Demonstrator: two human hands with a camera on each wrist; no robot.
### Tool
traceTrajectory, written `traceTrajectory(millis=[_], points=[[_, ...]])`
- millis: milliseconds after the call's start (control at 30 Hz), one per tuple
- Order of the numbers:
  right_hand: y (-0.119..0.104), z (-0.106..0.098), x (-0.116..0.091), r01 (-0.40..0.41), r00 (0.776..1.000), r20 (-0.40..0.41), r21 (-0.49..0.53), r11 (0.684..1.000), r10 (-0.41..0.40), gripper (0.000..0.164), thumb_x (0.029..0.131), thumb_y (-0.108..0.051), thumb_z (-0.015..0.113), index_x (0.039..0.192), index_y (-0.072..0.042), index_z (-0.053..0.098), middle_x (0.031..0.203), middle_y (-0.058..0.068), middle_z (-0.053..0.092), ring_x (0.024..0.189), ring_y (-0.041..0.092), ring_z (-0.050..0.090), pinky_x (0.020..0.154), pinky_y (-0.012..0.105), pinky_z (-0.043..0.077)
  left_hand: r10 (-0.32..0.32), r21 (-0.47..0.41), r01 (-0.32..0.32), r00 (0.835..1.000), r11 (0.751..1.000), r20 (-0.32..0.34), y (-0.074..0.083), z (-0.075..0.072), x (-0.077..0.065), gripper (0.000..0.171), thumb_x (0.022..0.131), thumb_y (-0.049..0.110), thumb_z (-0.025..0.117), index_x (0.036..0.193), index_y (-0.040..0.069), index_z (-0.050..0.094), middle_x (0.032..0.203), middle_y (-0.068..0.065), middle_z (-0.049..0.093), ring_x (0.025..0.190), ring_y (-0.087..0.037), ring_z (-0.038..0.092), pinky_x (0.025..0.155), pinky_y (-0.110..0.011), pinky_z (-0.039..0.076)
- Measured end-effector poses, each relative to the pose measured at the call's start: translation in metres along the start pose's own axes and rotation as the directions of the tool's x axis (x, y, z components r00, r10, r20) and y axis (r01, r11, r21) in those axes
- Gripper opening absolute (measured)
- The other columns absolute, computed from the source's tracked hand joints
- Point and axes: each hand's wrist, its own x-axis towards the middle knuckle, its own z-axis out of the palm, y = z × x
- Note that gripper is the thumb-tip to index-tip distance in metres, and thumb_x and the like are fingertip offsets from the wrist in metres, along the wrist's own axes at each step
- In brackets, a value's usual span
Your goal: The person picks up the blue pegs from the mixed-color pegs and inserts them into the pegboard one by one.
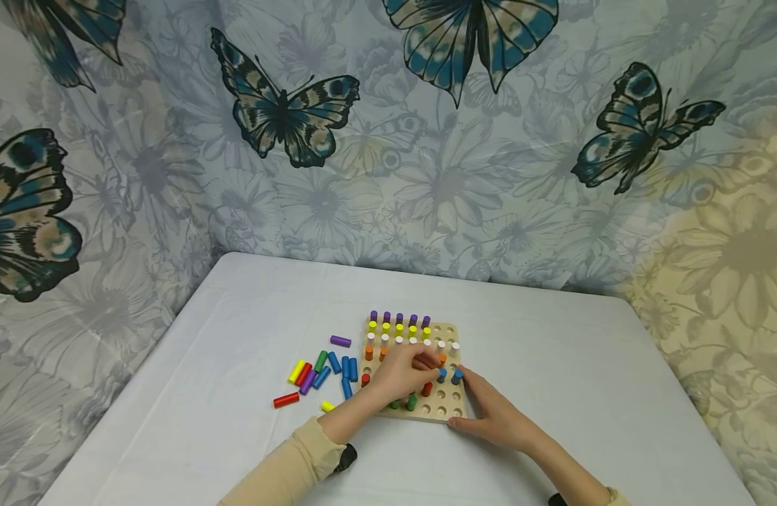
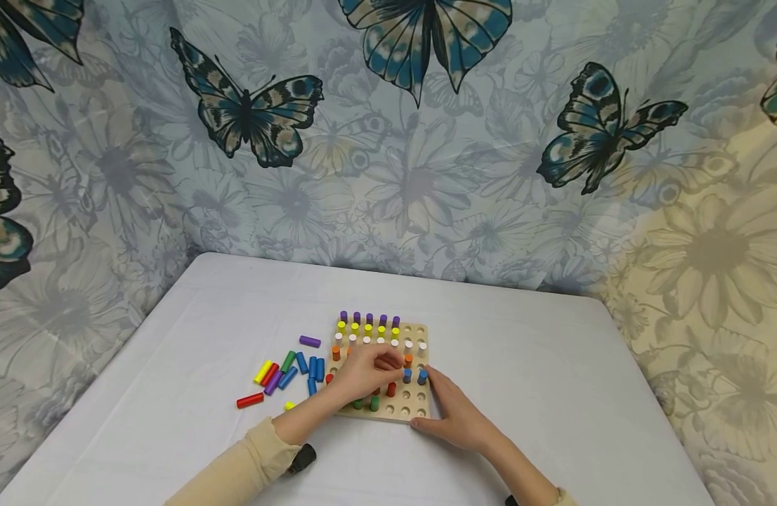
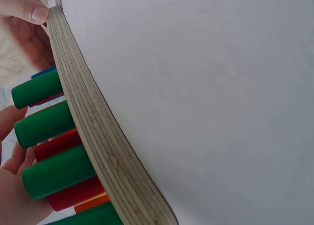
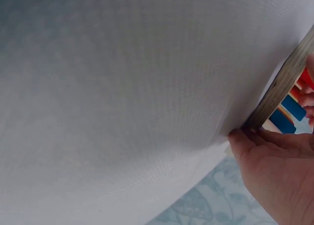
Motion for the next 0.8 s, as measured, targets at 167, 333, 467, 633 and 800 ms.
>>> traceTrajectory(millis=[167, 333, 467, 633, 800], points=[[-0.001, 0.000, 0.000, 0.001, 1.000, -0.001, -0.005, 1.000, -0.001, 0.097, 0.084, -0.041, 0.075, 0.152, 0.002, 0.022, 0.153, 0.028, 0.027, 0.140, 0.046, 0.024, 0.109, 0.061, 0.025, -0.006, -0.078, 0.004, 1.000, 0.997, -0.029, 0.000, -0.005, -0.003, 0.010, 0.087, 0.012, 0.074, 0.096, 0.010, 0.072, 0.085, 0.007, 0.069, 0.076, -0.003, 0.063, 0.071, -0.018, 0.053], [-0.001, -0.001, 0.000, 0.000, 1.000, -0.004, -0.010, 1.000, 0.000, 0.097, 0.084, -0.041, 0.076, 0.152, 0.003, 0.022, 0.153, 0.028, 0.027, 0.140, 0.046, 0.025, 0.109, 0.061, 0.025, -0.013, -0.171, 0.003, 0.998, 0.985, -0.062, 0.001, -0.011, -0.004, 0.010, 0.088, 0.012, 0.073, 0.097, 0.008, 0.072, 0.088, 0.004, 0.070, 0.077, -0.008, 0.065, 0.069, -0.022, 0.055], [-0.001, 0.000, 0.000, -0.013, 1.000, -0.001, -0.011, 1.000, 0.013, 0.097, 0.084, -0.041, 0.075, 0.152, 0.002, 0.021, 0.153, 0.028, 0.027, 0.140, 0.046, 0.024, 0.110, 0.060, 0.024, -0.079, -0.255, 0.058, 0.994, 0.965, -0.075, 0.000, -0.015, -0.006, 0.012, 0.087, 0.017, 0.074, 0.097, 0.011, 0.073, 0.089, 0.003, 0.070, 0.080, -0.012, 0.066, 0.073, -0.030, 0.056], [0.000, 0.000, 0.001, -0.016, 1.000, 0.000, -0.011, 1.000, 0.016, 0.098, 0.084, -0.042, 0.075, 0.152, 0.003, 0.021, 0.153, 0.029, 0.026, 0.140, 0.047, 0.024, 0.110, 0.061, 0.023, -0.141, -0.368, 0.103, 0.987, 0.924, -0.078, 0.000, -0.022, -0.010, 0.019, 0.089, 0.018, 0.073, 0.103, 0.005, 0.071, 0.095, -0.002, 0.071, 0.087, -0.018, 0.068, 0.079, -0.038, 0.056], [0.000, 0.001, 0.002, -0.029, 1.000, 0.002, -0.013, 0.999, 0.029, 0.098, 0.084, -0.043, 0.075, 0.153, 0.002, 0.021, 0.153, 0.028, 0.026, 0.140, 0.046, 0.024, 0.110, 0.060, 0.023, -0.163, -0.483, 0.104, 0.983, 0.869, -0.081, -0.003, -0.032, -0.014, 0.023, 0.090, 0.014, 0.071, 0.107, -0.002, 0.067, 0.101, -0.013, 0.070, 0.095, -0.028, 0.068, 0.086, -0.042, 0.054]])
